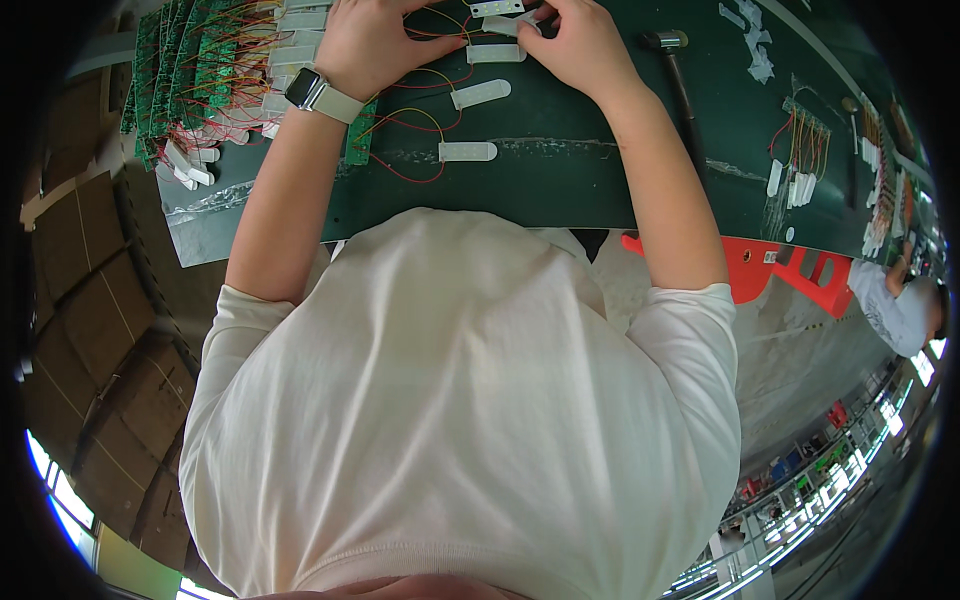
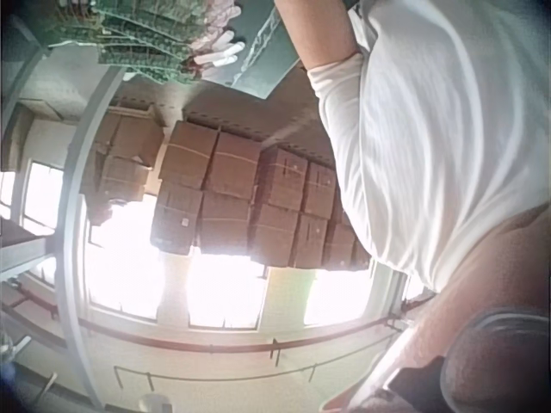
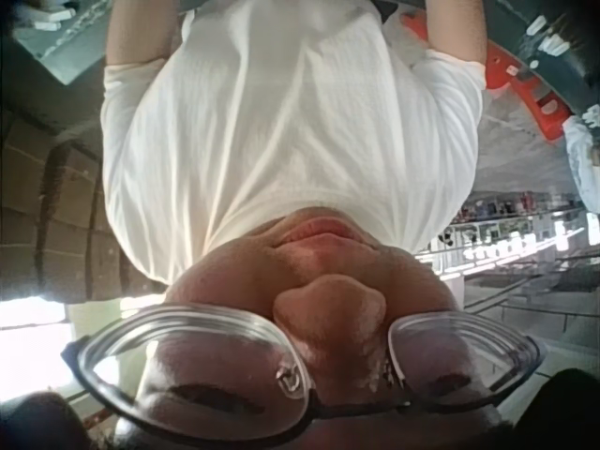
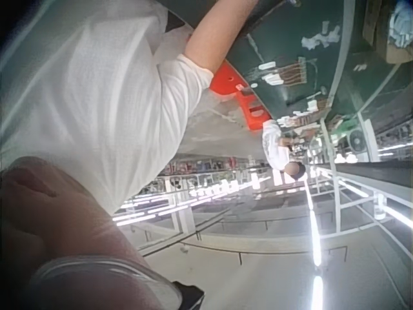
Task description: The person assembles LED strips into plastic housings by tapping them into place with a small hammer.
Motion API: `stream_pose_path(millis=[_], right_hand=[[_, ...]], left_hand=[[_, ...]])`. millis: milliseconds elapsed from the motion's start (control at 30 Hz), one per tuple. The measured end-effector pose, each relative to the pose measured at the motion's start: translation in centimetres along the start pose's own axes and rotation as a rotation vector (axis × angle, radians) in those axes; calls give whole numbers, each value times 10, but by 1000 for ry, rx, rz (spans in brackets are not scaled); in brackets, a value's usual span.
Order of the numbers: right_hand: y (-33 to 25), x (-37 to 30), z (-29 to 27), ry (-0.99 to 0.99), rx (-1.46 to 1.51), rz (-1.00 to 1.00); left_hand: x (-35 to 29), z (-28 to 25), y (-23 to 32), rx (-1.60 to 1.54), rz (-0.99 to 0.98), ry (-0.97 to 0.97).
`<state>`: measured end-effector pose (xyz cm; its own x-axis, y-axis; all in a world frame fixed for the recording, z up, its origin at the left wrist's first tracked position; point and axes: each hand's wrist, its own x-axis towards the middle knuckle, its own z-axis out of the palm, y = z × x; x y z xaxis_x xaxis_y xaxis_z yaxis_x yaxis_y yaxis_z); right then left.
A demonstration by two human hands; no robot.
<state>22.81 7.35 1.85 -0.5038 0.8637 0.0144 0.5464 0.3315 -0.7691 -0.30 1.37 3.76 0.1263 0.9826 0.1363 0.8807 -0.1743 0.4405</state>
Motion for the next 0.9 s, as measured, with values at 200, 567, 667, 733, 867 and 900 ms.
stream_pose_path(millis=[200,567,667,733,867,900], right_hand=[[8,-14,-1,119,-216,-382],[53,-7,19,337,-382,-602],[31,-12,15,279,-322,-453],[24,-14,13,241,-261,-336],[26,-14,13,289,-286,-437],[26,-15,13,300,-314,-444]], left_hand=[[2,8,-2,12,46,-20],[13,12,4,28,48,-56],[13,10,8,41,41,-87],[12,3,16,48,80,-92],[19,27,2,79,138,-67],[19,30,2,73,134,-43]])
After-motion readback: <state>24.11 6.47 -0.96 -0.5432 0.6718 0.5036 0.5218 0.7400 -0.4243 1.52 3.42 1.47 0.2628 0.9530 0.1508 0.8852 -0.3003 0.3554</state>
